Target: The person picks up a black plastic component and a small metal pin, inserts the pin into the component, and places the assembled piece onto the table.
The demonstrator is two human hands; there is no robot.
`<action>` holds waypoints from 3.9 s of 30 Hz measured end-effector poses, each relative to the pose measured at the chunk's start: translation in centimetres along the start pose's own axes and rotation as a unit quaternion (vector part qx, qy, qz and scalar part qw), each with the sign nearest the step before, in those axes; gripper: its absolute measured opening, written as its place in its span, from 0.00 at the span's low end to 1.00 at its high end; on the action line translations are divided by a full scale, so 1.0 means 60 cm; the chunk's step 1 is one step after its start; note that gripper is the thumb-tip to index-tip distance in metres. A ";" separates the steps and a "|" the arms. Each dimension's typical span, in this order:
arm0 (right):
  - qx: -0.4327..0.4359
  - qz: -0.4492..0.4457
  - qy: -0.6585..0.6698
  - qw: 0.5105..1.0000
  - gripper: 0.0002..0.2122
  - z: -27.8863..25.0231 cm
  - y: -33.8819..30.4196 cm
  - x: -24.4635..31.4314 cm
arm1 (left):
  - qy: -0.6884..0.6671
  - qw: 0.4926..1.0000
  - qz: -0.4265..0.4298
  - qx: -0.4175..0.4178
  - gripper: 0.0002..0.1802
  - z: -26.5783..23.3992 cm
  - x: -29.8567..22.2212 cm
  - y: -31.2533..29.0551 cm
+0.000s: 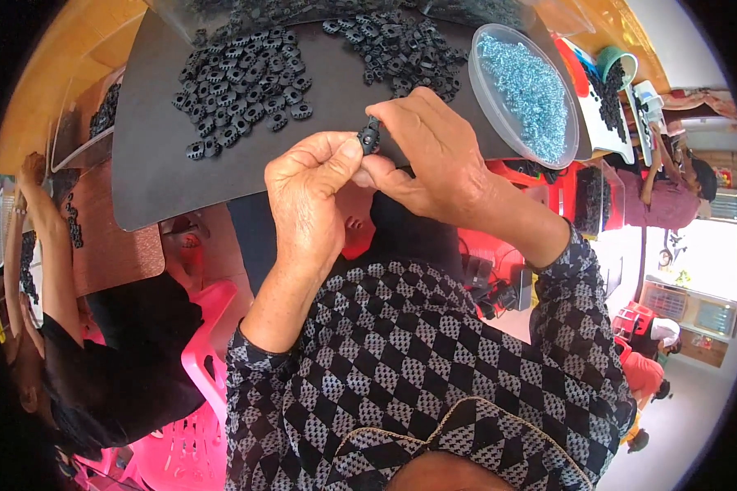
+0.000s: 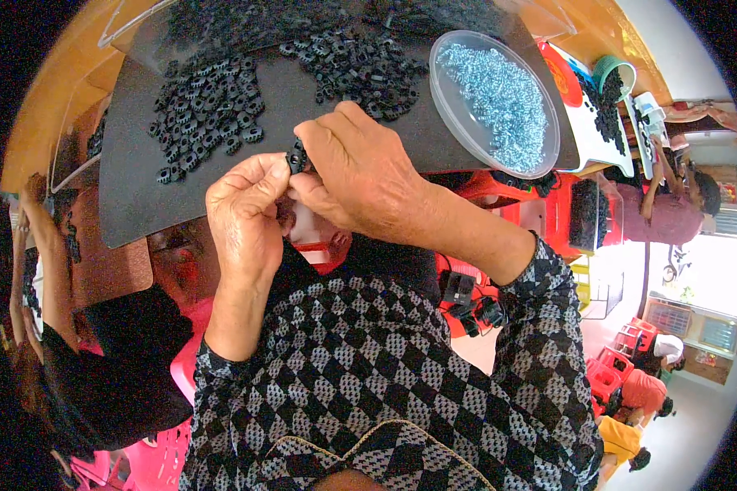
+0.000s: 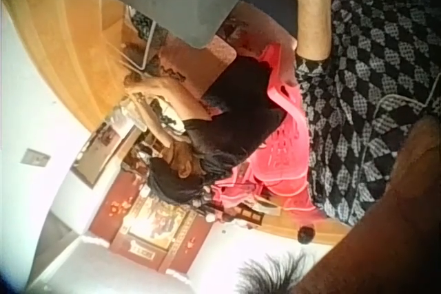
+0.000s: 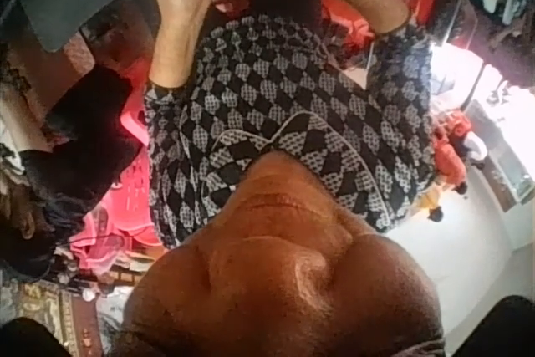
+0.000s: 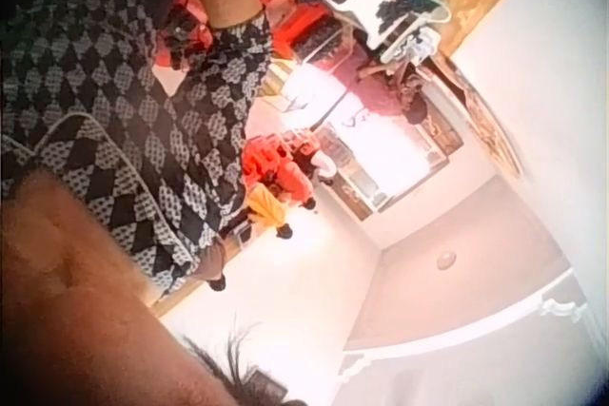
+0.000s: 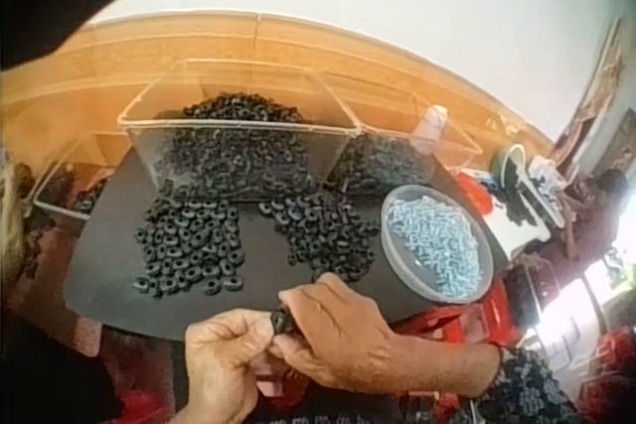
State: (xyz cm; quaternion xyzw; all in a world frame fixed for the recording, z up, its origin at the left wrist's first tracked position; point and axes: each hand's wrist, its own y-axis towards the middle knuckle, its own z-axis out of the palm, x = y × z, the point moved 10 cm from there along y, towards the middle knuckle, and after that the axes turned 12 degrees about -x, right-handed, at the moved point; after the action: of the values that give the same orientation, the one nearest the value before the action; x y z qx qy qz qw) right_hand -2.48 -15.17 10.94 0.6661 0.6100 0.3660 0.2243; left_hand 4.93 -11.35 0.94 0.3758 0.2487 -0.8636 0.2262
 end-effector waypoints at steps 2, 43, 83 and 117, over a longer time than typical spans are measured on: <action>-0.017 -0.006 0.000 1.000 0.21 -0.007 -0.002 0.000 | -0.011 1.000 -0.001 -0.010 0.08 -0.001 0.003 0.001; -0.078 0.082 -0.097 0.989 0.19 -0.114 -0.042 -0.059 | 0.384 0.830 0.404 -0.022 0.11 0.045 -0.065 -0.009; -0.080 0.173 0.022 0.981 0.07 -0.092 -0.010 -0.097 | 0.122 0.983 0.133 0.045 0.14 0.021 -0.034 0.019; -0.013 0.094 -0.061 0.994 0.05 -0.014 0.009 -0.095 | 0.150 0.979 0.136 -0.003 0.08 -0.018 -0.026 -0.001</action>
State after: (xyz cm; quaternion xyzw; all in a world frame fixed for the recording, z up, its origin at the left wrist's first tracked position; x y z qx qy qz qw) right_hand -2.72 -20.95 10.67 0.7383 0.5254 0.3522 0.2341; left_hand 6.41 -10.34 1.49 0.5307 0.2290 -0.7579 0.3026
